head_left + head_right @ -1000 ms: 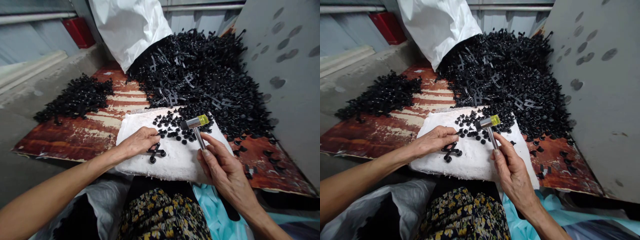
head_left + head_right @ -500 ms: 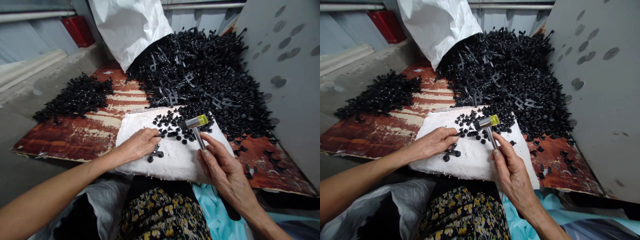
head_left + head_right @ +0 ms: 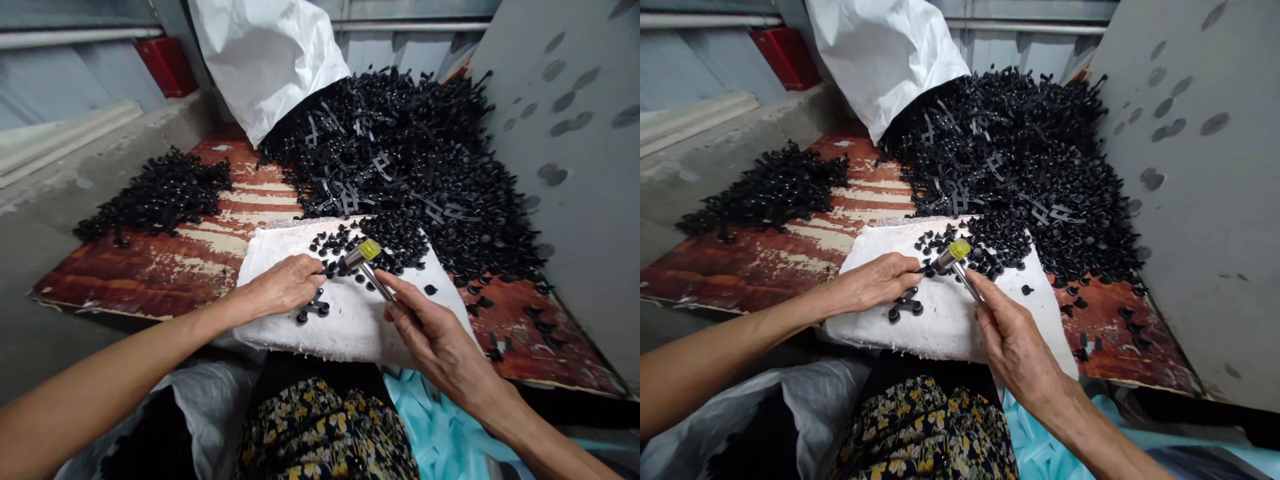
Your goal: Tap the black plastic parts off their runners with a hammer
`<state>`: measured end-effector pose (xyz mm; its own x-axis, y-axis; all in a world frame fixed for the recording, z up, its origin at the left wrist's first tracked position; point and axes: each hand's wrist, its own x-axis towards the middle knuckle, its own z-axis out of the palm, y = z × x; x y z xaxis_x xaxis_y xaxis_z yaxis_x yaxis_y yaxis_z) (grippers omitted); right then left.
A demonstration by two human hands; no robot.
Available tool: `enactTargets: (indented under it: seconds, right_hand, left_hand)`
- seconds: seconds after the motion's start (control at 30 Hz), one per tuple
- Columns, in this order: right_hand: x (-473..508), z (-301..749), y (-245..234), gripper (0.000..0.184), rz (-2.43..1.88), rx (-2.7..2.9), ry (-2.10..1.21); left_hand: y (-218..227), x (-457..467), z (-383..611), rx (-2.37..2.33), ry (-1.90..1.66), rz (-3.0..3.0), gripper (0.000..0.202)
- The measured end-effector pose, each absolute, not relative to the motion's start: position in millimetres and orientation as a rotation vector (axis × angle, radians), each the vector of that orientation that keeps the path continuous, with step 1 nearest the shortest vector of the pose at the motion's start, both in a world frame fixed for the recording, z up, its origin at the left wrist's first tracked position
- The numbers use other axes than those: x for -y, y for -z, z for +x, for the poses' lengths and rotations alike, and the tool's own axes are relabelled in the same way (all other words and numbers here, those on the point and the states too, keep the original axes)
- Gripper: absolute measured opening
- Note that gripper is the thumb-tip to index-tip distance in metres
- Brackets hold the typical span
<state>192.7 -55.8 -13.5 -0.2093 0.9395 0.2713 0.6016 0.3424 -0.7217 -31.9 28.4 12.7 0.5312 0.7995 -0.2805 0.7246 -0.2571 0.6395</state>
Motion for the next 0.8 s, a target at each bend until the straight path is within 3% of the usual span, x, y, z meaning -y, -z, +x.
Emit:
enactTargets:
  seconds: [0.3, 0.5, 0.63, 0.8]
  right_hand:
    - [49, 178, 6, 0.058, -1.281, 2.141, -0.227]
    - [57, 179, 3, 0.068, -1.241, 2.059, -0.216]
    - [54, 179, 2, 0.065, -1.28, 2.285, -0.173]
    - [54, 179, 4, 0.067, -1.251, 2.103, -0.178]
  left_hand:
    - [-15, -27, -31, -1.272, -0.16, 2.022, 0.025]
    - [-13, -27, -33, -1.19, -0.198, 2.029, 0.028]
    - [-8, -28, -36, -1.201, -0.223, 2.033, 0.025]
    - [-5, -30, -34, -1.238, -0.195, 2.041, 0.027]
